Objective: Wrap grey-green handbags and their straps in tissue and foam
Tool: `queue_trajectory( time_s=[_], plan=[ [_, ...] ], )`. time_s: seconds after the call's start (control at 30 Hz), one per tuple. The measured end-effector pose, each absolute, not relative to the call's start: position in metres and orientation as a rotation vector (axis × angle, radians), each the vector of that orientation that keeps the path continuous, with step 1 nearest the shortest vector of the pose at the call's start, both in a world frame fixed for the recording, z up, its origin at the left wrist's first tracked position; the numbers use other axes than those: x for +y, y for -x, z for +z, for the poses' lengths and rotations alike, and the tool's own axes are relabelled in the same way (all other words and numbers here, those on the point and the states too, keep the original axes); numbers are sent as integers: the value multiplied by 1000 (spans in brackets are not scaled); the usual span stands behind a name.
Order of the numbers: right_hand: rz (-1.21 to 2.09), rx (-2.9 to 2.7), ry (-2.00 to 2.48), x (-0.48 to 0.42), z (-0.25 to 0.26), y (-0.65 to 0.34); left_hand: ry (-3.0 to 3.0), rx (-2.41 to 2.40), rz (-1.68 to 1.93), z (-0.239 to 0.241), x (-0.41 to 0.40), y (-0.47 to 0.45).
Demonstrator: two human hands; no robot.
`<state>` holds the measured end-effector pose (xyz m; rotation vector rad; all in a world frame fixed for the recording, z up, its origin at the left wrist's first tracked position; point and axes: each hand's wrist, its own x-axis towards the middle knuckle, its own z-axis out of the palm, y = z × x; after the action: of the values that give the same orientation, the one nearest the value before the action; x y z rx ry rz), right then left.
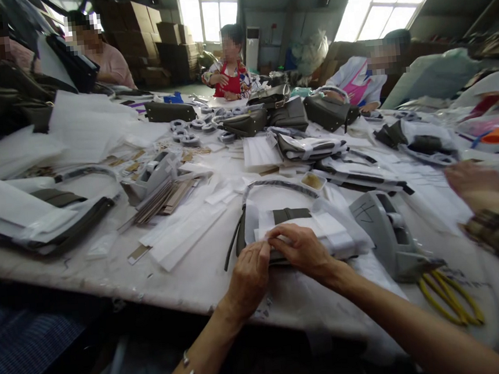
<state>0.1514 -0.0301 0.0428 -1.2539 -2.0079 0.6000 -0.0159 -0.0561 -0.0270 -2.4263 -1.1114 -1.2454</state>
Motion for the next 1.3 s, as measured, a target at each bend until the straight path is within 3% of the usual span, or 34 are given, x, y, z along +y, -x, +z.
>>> queue_trajectory(
  time_s=[0.27,0.43,0.67,0.87,1.03,1.17,1.3],
  plan=[
    [458,-2298,841,-52,40,-165,2521,-1118,-1169,-27,-56,18],
    [541,-2072,1157,-16,59,-162,2506,-1084,-1129,-25,-57,17],
    [493,-2578,1608,53,38,-125,2558,-1105,-1069,-23,-58,17],
    [802,-2420,1511,56,47,-144,2567,-1068,-1071,-24,-56,20],
    [513,-1951,1377,-10,62,-184,2646,-1063,-1097,-27,-53,21],
    [310,-2084,1404,-37,59,-206,2640,-1093,-1096,-29,-53,22],
    [295,-2363,1619,10,52,-198,2642,-1094,-1053,-29,-54,22]
  ],
)
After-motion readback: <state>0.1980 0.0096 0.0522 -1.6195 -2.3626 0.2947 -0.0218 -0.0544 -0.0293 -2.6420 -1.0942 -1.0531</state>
